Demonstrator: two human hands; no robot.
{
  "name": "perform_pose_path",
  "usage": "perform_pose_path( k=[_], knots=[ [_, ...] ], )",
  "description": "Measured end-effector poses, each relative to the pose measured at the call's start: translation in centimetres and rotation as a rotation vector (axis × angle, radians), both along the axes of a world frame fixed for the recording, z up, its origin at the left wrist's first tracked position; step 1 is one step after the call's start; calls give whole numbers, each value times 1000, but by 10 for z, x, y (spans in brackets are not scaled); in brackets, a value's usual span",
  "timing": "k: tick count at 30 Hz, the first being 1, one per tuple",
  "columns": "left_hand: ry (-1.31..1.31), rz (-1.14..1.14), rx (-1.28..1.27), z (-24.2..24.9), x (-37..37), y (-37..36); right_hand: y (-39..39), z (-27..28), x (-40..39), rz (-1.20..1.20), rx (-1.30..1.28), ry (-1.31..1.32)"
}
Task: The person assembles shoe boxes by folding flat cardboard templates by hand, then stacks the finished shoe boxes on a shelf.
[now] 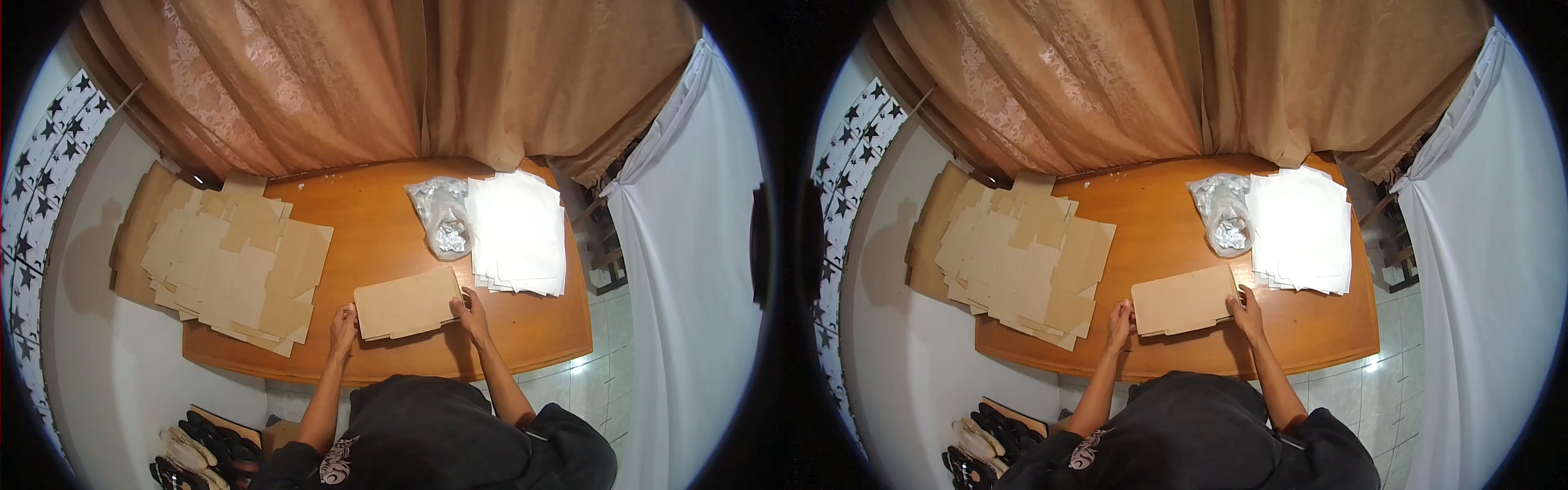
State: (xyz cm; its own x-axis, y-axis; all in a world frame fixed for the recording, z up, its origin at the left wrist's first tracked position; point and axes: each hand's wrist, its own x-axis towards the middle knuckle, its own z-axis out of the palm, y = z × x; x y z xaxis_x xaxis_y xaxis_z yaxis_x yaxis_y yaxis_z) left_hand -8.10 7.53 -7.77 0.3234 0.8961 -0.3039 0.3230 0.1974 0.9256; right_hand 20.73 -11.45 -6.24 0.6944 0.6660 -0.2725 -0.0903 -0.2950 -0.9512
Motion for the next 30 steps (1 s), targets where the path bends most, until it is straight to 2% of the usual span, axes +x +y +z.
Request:
perform_pose_path(
  k=[3,5,6,8,11,15,17,18,20,24,26,30],
  knots=[
    [-36,39,-47,3,-4,-18,-3,5,-4,95,-22,-154],
    [-31,51,-38,10,-9,-22,-3,6,-7,35,-174,-552],
    [-33,55,-39,14,-12,-22,-3,9,-8,39,-174,-554],
    [227,-106,-55,21,-19,-24,-5,28,-11,80,-329,-631],
    [82,-20,-204,61,-11,-41,-2,58,-16,124,-402,-494],
    [155,-58,-137,64,-11,-41,-3,56,-19,81,-409,-542],
    [176,-171,140,62,-13,-41,-4,76,-24,281,-323,-786],
    [175,-170,141,62,-13,-40,-3,84,-26,281,-321,-787],
    [188,-203,104,61,-13,-38,1,96,-28,619,-505,-945],
    [117,-105,21,52,-10,-33,3,54,-28,572,-431,-976],
    [-40,8,-105,75,-6,-32,0,69,-26,568,-350,-945],
    [-118,41,-57,79,-2,-16,6,88,-9,498,-156,-951]
  ],
)
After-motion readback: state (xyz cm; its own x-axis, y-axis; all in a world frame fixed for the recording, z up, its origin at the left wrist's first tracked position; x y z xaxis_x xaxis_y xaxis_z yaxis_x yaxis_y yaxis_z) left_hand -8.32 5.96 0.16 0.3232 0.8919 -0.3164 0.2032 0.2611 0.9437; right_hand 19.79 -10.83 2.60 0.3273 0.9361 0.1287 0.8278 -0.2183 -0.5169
